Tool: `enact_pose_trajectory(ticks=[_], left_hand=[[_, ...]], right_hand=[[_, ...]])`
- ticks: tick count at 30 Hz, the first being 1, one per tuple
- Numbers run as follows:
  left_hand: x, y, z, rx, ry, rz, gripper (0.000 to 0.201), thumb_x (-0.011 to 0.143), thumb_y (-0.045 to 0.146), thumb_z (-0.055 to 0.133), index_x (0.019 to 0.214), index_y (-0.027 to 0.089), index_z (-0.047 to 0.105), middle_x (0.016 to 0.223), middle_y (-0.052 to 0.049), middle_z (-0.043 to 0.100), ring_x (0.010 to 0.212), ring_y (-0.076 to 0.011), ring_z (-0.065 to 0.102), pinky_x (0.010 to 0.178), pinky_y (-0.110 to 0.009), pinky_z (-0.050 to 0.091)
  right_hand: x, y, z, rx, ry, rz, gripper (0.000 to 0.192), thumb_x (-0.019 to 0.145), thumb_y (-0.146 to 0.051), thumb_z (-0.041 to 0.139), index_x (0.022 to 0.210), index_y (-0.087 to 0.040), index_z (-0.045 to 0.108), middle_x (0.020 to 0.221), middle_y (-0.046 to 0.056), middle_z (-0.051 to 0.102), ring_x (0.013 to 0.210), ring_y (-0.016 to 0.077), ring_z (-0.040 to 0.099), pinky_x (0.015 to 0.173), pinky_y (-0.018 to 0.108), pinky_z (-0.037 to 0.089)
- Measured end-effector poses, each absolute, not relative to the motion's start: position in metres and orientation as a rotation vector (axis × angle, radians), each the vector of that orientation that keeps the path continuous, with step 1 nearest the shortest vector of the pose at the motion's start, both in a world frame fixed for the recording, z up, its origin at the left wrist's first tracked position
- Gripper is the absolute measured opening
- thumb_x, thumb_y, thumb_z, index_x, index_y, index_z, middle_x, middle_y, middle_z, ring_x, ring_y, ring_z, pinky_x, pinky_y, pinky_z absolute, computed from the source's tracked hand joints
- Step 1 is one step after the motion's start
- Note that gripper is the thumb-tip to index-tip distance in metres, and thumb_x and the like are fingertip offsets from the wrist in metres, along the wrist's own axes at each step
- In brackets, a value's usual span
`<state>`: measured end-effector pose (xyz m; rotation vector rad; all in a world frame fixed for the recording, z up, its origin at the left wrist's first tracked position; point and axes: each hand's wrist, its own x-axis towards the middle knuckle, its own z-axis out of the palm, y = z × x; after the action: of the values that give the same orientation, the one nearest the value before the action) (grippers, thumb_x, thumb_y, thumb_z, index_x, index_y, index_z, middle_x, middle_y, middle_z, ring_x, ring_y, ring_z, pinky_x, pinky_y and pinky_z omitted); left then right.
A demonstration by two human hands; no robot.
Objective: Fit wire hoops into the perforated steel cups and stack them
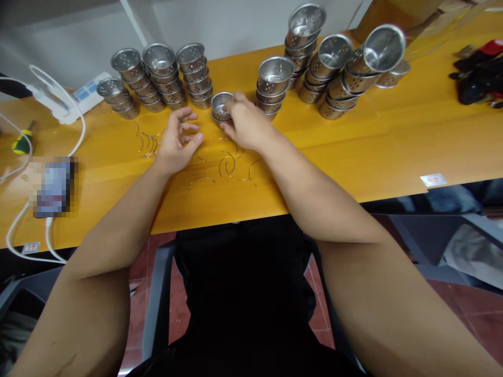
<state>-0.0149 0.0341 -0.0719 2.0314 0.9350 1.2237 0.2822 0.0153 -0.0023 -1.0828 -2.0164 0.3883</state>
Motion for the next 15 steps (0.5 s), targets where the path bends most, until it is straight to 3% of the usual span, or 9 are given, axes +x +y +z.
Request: enact_pose_trajectory(ticks=[4,10,15], left_hand=[[-0.017,0.039,-0.076,2.057,0.897,1.243,0.087,0.102,0.080,0.088,0.172,0.040,0.055,0.169,-0.017,0.069,0.129,-0.0292,0.078,0.096,-0.044,0.075],[-0.018,0.041,-0.078,2.046,0.925,1.230,0.090,0.099,0.081,0.091,0.172,0.040,0.056,0.169,-0.017,0.068,0.133,-0.0310,0.077,0.100,-0.047,0.075],[-0.018,0.039,-0.077,2.035,0.938,1.202,0.094,0.099,0.086,0.090,0.173,0.041,0.053,0.175,-0.017,0.064,0.137,-0.0320,0.075,0.104,-0.049,0.074]], right_hand=[[0.279,0.029,-0.026,-1.090,-1.982,0.459,0.051,0.104,-0.083,0.082,0.101,-0.033,0.070,0.119,0.015,0.073,0.116,0.0432,0.070,0.119,0.070,0.062],[0.275,0.022,-0.011,-1.083,-1.936,0.501,0.052,0.104,-0.086,0.079,0.099,-0.034,0.072,0.115,0.016,0.075,0.119,0.0459,0.069,0.124,0.076,0.059],[0.265,0.013,-0.004,-1.022,-1.857,0.498,0.064,0.102,-0.099,0.075,0.105,-0.035,0.075,0.114,0.014,0.074,0.114,0.0429,0.070,0.122,0.072,0.065]])
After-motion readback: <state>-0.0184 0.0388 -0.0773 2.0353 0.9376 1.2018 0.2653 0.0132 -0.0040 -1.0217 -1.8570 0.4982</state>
